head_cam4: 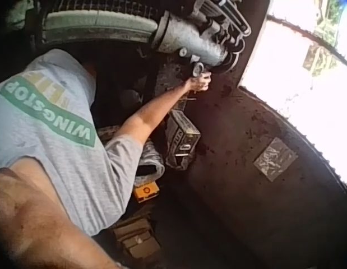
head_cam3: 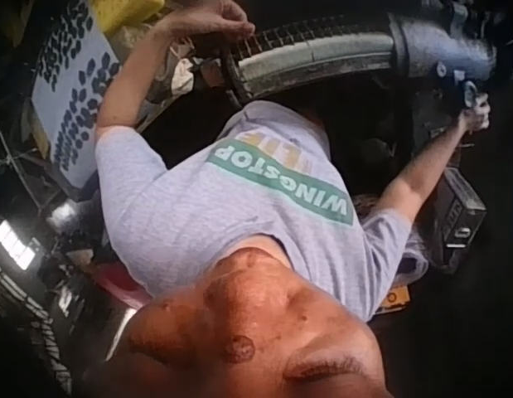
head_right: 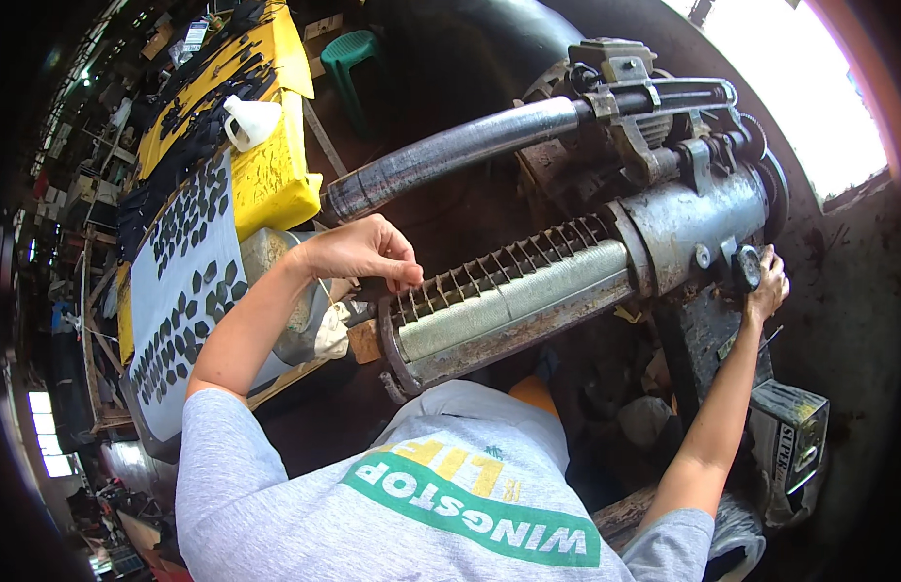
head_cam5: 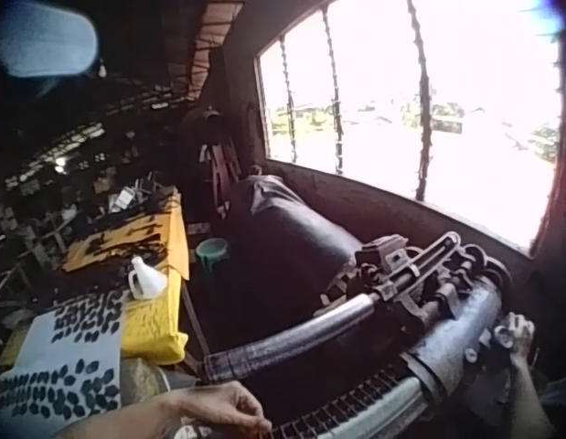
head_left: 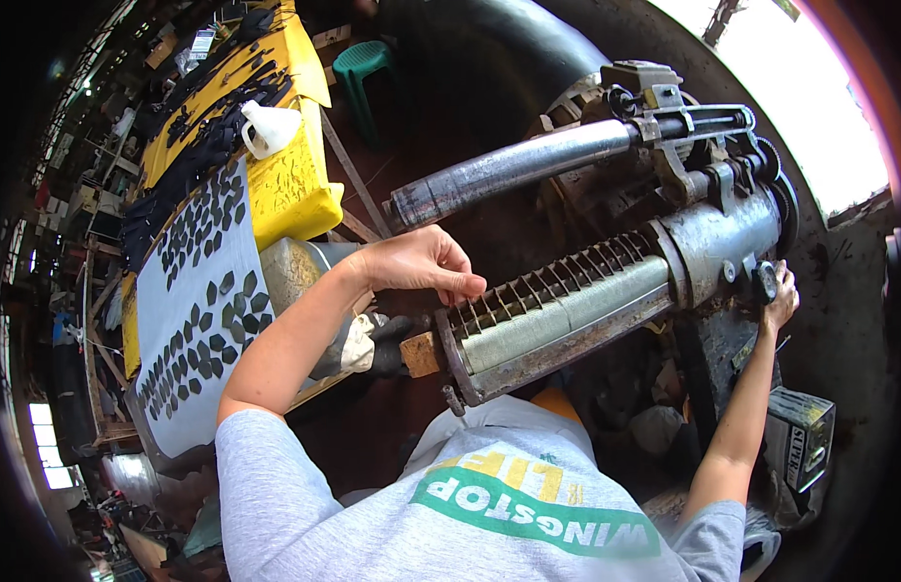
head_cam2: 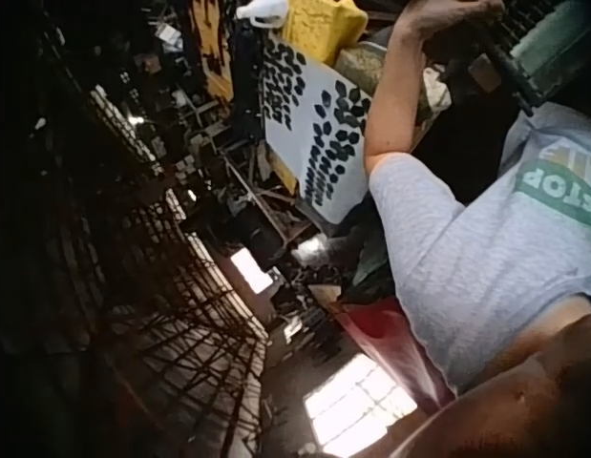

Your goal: Feeding small leather cutouts through a processing machine with a rotating cylinder in a workshop.

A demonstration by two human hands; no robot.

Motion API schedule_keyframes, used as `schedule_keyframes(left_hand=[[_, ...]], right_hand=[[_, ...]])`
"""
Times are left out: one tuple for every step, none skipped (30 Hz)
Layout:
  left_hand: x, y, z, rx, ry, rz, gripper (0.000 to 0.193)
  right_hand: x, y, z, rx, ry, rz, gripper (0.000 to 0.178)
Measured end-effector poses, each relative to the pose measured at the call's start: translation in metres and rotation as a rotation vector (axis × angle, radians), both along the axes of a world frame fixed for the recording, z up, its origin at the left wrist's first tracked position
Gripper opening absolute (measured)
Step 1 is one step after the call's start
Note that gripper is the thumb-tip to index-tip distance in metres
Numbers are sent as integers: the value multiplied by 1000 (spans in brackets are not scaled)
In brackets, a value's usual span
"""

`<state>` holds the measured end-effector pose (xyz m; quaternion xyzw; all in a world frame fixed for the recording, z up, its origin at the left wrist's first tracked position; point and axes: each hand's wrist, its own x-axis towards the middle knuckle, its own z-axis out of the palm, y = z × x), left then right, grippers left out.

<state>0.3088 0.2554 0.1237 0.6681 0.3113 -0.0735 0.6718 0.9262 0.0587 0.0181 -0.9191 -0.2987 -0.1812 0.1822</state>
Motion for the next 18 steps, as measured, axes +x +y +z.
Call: schedule_keyframes(left_hand=[[4, 0, 5, 10, 5, -12, 23], [8, -6, 14, 74, 2, -38, 26], [12, -9, 18, 203, 86, -119, 30], [13, -9, 17, 213, 85, -127, 29], [14, -9, 16, 222, 82, -136, 29], [14, -8, 16, 221, 84, -136, 29], [14, -6, 15, 137, 56, -104, 28], [11, -6, 15, 55, 28, -67, 28], [7, -4, 11, 51, 34, -68, 28], [3, 0, 6, 38, 30, -43, 28], [0, 3, 2, 25, 26, -18, 28], [-5, 4, 1, -37, 7, -4, 38], [-6, 3, 5, -41, 10, -14, 38], [-8, -1, 13, -35, 11, -32, 43], [-8, -5, 15, -29, 12, -50, 47], [-7, -11, 15, 24, -8, -43, 49], [-3, -15, 17, 22, -9, -42, 49], [4, -20, 20, 155, 47, -55, 47]], right_hand=[[9, -2, -2, -89, -195, 104, 55], [15, -6, -6, -62, -128, 74, 55], [21, -10, -10, -35, -62, 44, 54], [21, -10, -10, -35, -60, 44, 54], [21, -9, -11, -51, -75, 45, 53], [20, -9, -11, -66, -90, 46, 53], [16, -10, -10, -72, -84, 40, 53], [9, -7, -5, -34, -69, 51, 53], [6, -4, -3, 5, -54, 61, 53], [8, -4, -4, -8, -61, 42, 55], [11, -4, -5, -10, -59, 35, 55], [14, -3, -6, -56, -78, 41, 47], [19, -5, -10, -106, -94, 44, 41], [31, -14, -19, -271, -376, 141, 34], [43, -23, -28, -278, -375, 129, 34], [47, -22, -30, -284, -375, 139, 36], [50, -22, -31, -290, -376, 149, 41], [52, -26, -32, -293, -379, 134, 46]])
